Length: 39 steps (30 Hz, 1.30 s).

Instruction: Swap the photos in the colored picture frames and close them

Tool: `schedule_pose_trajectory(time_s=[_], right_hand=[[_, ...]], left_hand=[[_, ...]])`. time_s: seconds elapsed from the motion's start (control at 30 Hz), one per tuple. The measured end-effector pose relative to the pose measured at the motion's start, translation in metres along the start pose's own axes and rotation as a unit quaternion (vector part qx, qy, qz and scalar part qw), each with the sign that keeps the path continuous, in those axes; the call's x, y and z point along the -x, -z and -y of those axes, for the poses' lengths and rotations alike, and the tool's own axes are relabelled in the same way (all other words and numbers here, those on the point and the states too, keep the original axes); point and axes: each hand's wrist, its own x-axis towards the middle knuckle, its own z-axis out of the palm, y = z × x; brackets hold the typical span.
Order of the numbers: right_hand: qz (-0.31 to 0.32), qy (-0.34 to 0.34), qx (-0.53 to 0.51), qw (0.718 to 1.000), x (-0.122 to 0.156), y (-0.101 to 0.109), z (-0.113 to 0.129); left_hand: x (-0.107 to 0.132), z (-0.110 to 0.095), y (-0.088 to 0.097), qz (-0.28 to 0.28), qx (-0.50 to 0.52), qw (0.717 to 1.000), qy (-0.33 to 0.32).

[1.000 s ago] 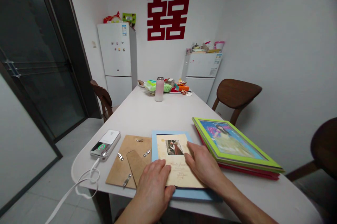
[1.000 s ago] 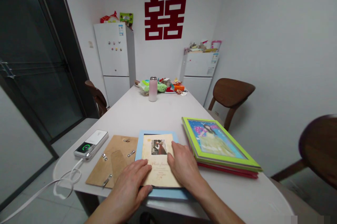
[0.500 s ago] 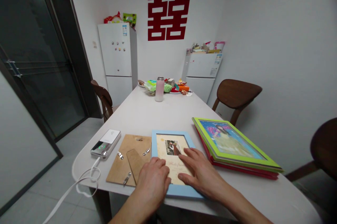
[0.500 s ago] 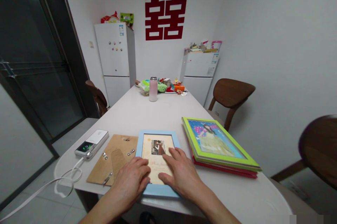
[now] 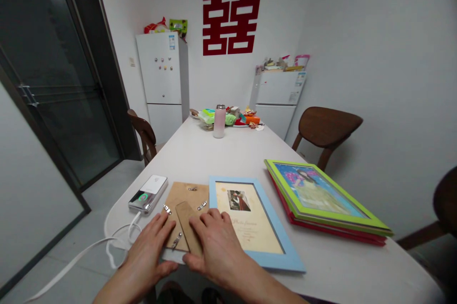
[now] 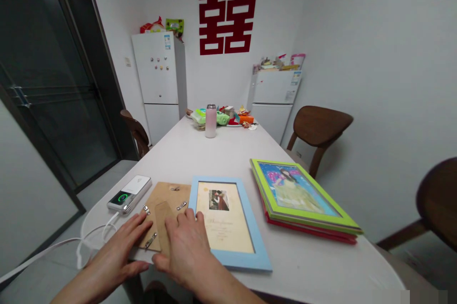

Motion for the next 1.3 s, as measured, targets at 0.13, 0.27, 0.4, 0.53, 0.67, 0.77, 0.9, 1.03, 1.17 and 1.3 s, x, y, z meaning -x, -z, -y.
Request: schedule_pose_trajectory(time_s=[0.13, 0.27, 0.4, 0.53, 0.67, 0.77, 0.9, 1.03, 1.17, 1.3], right_hand=[[-0.022, -0.027, -0.043, 0.998, -0.007, -0.012, 0.002], [-0.070, -0.029, -0.148, 0.986, -0.005, -0.007, -0.002], [-0.105, -0.013, -0.200, 0.974, 0.002, 0.015, -0.005], [-0.118, -0.015, -0.182, 0.976, 0.014, 0.042, -0.019], [-0.078, -0.041, -0.146, 0.985, 0.034, 0.056, -0.054], [-0.046, -0.068, -0.107, 0.991, 0.050, 0.055, -0.083], [-0.007, -0.090, -0.065, 0.994, 0.063, 0.049, -0.107], [-0.003, -0.077, -0.037, 0.996, 0.066, 0.040, -0.114], [-0.023, -0.050, -0.019, 0.998, 0.067, 0.033, -0.116], [-0.028, -0.035, 0.000, 0.999, 0.062, 0.032, -0.120]], left_hand=[[0.001, 0.007, -0.006, -0.017, 0.014, 1.000, -0.008], [0.000, 0.014, -0.002, -0.067, 0.047, 0.995, -0.058], [-0.002, 0.008, 0.013, -0.170, 0.049, 0.976, -0.127], [-0.004, -0.022, 0.019, -0.231, 0.054, 0.957, -0.168], [-0.016, -0.061, -0.005, -0.150, 0.055, 0.975, -0.152], [-0.028, -0.084, -0.025, -0.069, 0.056, 0.986, -0.143], [-0.036, -0.101, -0.036, -0.020, 0.046, 0.989, -0.142], [-0.037, -0.103, -0.034, 0.011, 0.048, 0.990, -0.136], [-0.037, -0.101, -0.032, 0.023, 0.048, 0.990, -0.128], [-0.035, -0.101, -0.032, 0.024, 0.051, 0.990, -0.129]])
